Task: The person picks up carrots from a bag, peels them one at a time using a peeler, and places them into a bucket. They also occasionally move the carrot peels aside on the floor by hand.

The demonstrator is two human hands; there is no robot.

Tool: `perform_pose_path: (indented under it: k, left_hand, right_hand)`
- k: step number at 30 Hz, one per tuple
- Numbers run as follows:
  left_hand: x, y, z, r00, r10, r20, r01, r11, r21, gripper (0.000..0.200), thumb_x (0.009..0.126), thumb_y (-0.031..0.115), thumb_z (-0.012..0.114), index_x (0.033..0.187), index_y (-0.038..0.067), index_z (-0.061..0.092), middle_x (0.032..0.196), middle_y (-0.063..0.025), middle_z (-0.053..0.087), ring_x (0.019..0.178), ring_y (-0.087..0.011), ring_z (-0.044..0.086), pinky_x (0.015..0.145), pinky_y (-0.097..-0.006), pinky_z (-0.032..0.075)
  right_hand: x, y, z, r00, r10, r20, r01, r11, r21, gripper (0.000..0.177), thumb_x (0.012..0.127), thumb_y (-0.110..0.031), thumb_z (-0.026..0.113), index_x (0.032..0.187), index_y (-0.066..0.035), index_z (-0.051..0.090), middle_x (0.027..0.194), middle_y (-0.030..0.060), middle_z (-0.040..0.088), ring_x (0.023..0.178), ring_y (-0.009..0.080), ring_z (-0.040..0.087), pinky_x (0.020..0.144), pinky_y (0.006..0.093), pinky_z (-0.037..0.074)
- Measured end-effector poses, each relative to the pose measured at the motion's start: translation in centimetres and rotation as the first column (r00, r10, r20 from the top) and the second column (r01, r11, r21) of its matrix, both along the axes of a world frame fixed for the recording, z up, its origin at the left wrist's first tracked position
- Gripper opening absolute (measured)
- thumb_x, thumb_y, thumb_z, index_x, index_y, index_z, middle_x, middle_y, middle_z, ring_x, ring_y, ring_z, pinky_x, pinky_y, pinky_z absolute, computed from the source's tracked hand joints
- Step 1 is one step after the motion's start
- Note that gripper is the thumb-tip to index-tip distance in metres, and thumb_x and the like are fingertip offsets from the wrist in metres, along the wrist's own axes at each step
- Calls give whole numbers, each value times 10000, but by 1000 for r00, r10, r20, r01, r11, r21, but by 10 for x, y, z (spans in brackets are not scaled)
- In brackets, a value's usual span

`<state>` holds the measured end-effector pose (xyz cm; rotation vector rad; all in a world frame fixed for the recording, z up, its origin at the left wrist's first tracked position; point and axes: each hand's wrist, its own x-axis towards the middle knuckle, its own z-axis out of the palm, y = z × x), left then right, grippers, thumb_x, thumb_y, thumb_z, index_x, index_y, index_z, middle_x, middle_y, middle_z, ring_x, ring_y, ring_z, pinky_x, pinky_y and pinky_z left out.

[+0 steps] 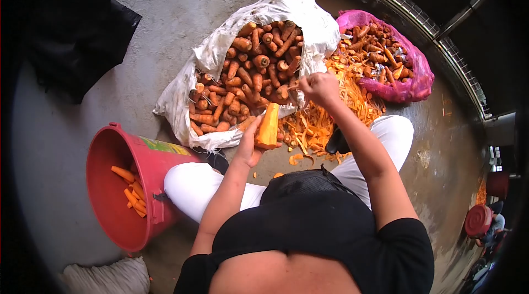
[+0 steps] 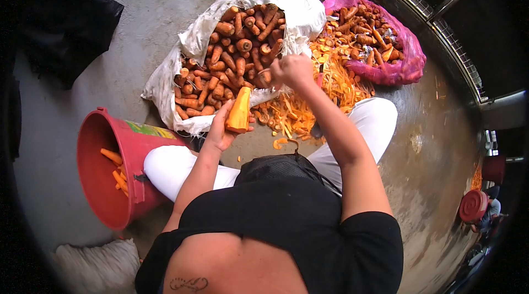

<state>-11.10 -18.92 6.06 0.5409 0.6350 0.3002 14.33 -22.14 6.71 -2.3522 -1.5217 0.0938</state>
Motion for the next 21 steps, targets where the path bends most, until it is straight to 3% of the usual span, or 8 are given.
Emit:
perform_pose_path:
  k: [2,6,10,12,14,16,18,21]
  left_hand:
    - [2,-1,1,1000,15,8,-15,1000,-27,420,971,352,361,1223,33,469,1040,-105,596,896,-243,621,762,-384,548]
    - [7,-3,-9,997,82,-12,-83,995,-57,397,976,345,363,1214,48,478,1085,-92,592,942,-232,618,775,-395,548]
    - [4,-3,-3,1000,13,-24,-12,1000,26,373,979,319,362,1201,46,487,1082,-88,601,961,-224,615,773,-400,537]
    - [4,-9,0,998,13,-62,-8,997,77,397,973,349,372,1184,36,495,977,-101,616,850,-203,631,640,-334,537]
    - [-1,-9,-4,991,-110,-78,122,978,170,414,969,364,378,1181,29,493,926,-109,617,789,-193,633,576,-308,528]
    - [-1,-16,8,994,-103,-44,110,971,211,424,965,367,383,1192,22,482,901,-121,610,733,-186,627,533,-293,523]
    - [-3,-17,17,996,-90,-15,91,959,268,421,965,359,382,1198,22,478,907,-123,609,732,-187,625,538,-294,525]
    - [0,-10,12,999,-43,-27,49,968,247,431,964,358,376,1213,21,474,953,-141,611,786,-198,631,613,-314,536]
  right_hand:
    - [-33,-9,23,978,182,-105,-159,967,197,376,831,-255,507,486,-156,620,468,2,532,400,137,434,620,321,429]
    - [-74,-19,33,868,495,36,-462,780,422,286,727,-150,571,447,-92,549,493,32,496,478,189,495,544,322,369]
    - [-79,-16,35,868,482,117,-484,770,416,333,744,-173,582,426,-97,523,469,7,509,498,186,526,578,341,387]
    - [-69,-7,25,887,453,90,-440,766,469,341,765,-193,564,435,-113,530,469,7,507,483,177,513,582,330,396]
    - [-40,7,8,946,317,71,-319,862,395,370,806,-216,522,449,-118,525,453,0,487,446,178,480,613,328,416]
    - [9,15,5,964,130,232,-109,989,-100,426,859,-273,446,465,-131,524,455,-9,493,419,159,457,640,337,439]
    - [40,11,-8,961,-15,277,88,964,-252,436,865,-335,452,507,-145,614,467,35,534,410,166,495,586,364,431]
    - [41,2,-6,974,-3,227,43,984,-170,436,883,-330,442,526,-180,642,469,31,547,399,136,485,581,365,432]
